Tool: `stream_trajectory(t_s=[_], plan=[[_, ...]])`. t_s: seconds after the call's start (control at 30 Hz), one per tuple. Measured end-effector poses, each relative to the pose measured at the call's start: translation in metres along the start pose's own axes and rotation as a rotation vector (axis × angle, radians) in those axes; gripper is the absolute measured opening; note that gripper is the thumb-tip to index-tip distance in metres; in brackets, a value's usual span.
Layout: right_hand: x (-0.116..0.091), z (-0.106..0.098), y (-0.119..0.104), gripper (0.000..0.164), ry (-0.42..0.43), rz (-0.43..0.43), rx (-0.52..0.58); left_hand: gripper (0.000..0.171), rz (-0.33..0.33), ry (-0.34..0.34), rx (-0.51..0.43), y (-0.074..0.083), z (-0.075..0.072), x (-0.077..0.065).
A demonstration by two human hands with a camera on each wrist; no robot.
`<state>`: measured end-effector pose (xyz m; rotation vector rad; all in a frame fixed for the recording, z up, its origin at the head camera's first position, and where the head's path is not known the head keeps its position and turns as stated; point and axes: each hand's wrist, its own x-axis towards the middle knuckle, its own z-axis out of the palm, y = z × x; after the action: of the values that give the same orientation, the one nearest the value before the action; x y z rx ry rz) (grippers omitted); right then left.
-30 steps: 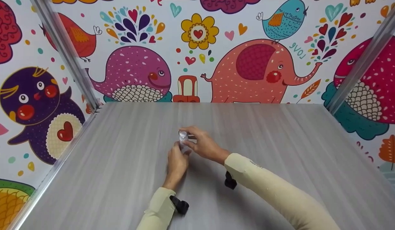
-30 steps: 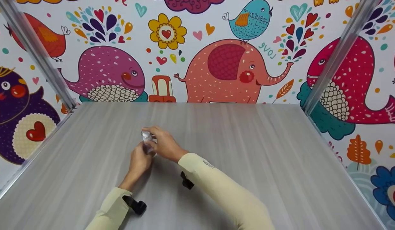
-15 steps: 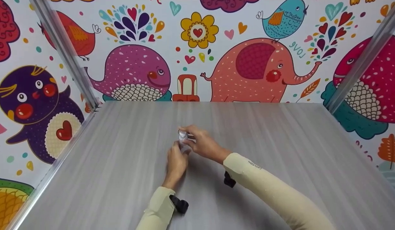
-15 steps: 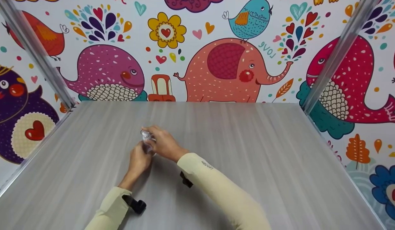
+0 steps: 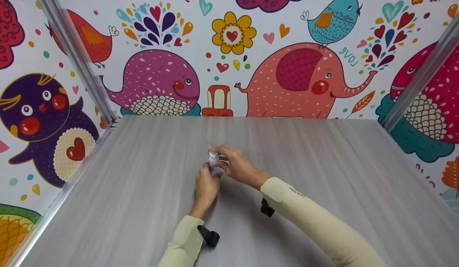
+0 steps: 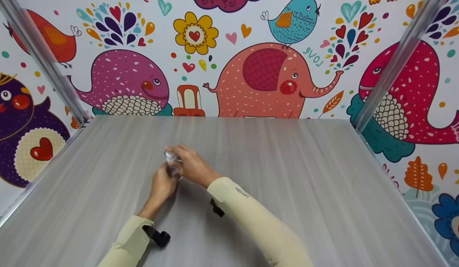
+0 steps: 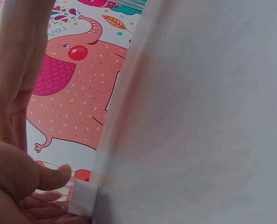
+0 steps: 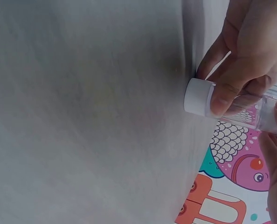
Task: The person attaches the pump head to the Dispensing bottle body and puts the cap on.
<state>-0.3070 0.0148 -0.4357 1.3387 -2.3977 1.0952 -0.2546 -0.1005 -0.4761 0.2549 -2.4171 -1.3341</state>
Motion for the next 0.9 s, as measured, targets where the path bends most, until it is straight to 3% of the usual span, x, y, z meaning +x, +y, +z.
stream_trajectory(t_s=[0.3,0.53,0.7,0.9], plan=[[-0.0036,0.0035,0.0033,0.047,-0.021,0.029,-0.042,0.027,0.001,0.011,0.000,-0.0007,0.0016,-0.0017],[-0.0070,0.0014,0.0043,0.051,-0.040,0.064,-0.015,0.027,-0.006,-0.009,0.024,0.0008,0.0024,-0.0003],[-0.0056,-0.0020,0.0023,0.062,-0.066,0.104,0.023,0.026,-0.018,-0.023,0.047,0.0006,0.0002,0.0016],[-0.0053,-0.0023,0.0033,0.075,-0.111,0.193,0.046,0.041,-0.057,-0.055,0.001,-0.0023,-0.0030,0.0029]])
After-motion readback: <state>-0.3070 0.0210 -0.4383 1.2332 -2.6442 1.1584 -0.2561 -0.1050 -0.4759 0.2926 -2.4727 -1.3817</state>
